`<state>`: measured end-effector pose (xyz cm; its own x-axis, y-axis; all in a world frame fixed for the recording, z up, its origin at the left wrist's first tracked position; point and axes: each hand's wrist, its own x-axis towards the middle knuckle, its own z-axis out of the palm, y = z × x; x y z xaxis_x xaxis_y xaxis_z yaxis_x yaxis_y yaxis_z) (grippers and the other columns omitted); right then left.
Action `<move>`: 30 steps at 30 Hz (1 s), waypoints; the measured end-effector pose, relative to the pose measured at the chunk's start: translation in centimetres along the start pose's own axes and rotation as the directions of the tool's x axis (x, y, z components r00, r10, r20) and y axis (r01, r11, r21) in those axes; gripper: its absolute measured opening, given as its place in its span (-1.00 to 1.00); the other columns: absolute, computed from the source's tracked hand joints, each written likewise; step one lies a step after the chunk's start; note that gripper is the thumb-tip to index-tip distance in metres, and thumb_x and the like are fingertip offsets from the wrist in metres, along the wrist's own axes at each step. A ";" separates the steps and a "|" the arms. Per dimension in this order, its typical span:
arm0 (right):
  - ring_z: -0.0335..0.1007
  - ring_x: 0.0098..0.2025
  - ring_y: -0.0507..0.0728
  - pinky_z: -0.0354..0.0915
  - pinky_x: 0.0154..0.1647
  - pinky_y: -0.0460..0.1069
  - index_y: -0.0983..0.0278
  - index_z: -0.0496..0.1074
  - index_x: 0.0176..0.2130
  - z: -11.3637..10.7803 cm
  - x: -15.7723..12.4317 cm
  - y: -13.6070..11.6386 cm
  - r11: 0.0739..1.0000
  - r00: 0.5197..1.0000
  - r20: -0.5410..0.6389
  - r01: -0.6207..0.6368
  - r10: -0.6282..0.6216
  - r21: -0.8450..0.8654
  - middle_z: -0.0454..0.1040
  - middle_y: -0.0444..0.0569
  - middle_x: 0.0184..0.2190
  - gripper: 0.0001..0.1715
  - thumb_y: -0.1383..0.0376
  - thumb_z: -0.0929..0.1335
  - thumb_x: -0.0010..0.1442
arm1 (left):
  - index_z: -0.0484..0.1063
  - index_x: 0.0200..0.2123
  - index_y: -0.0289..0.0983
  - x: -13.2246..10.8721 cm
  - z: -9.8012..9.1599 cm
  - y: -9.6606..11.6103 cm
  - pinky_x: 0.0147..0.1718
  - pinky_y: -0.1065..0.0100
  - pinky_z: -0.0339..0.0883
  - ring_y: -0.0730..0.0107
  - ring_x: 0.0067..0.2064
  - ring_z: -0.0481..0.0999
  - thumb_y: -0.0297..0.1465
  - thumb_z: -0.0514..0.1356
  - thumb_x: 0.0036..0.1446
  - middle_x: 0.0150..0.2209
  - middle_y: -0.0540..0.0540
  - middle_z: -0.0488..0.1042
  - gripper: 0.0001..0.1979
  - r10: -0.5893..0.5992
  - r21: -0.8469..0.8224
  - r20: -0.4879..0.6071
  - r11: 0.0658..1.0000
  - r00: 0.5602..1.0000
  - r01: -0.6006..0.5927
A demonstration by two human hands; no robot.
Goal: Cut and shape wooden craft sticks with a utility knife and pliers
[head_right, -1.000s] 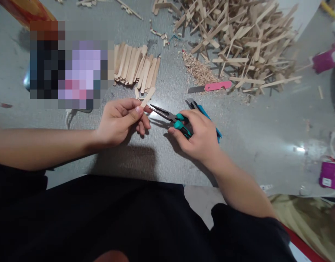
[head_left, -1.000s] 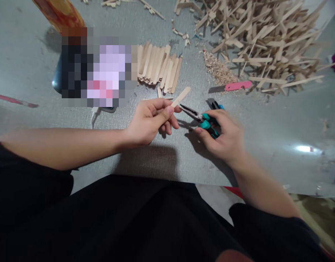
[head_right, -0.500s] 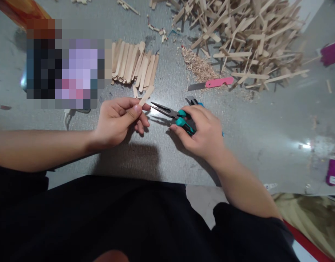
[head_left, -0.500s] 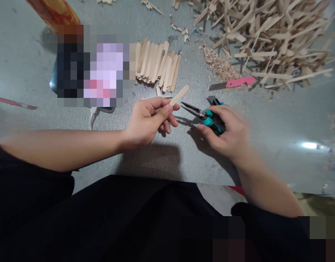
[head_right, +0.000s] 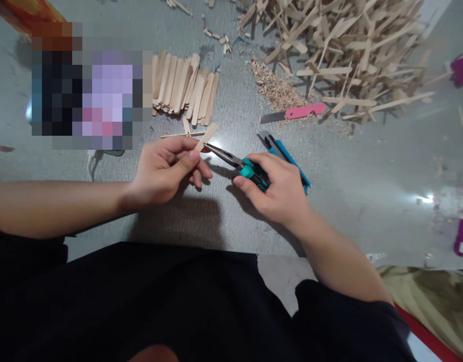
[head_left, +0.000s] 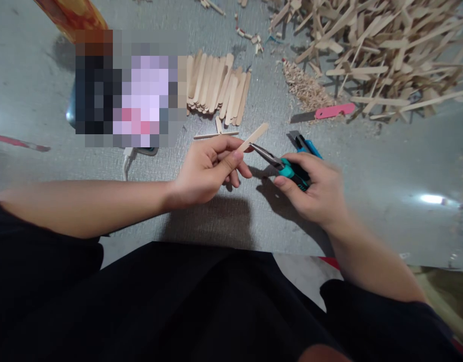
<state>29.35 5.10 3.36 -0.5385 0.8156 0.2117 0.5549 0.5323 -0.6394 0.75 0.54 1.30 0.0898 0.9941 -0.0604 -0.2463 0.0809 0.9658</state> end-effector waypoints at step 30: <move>0.78 -0.13 0.38 0.65 -0.03 0.26 0.05 0.62 0.07 0.0 0.7 0.2 0.999 0.998 0.050 0.042 -0.042 0.003 0.79 0.03 -0.13 -0.68 -0.04 0.59 0.49 | 0.70 -0.09 -0.28 0.2 -0.7 0.9 -0.52 0.42 0.61 0.40 -0.54 0.70 0.11 0.60 0.46 -0.30 -0.17 0.83 -0.46 -0.116 -0.042 0.122 0.992 0.986 0.122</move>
<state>29.14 5.79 3.38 -0.5925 0.7800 0.2014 0.5298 0.5656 -0.6319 -0.10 0.88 2.03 0.2349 0.9618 -0.1408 -0.2741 0.2045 0.9397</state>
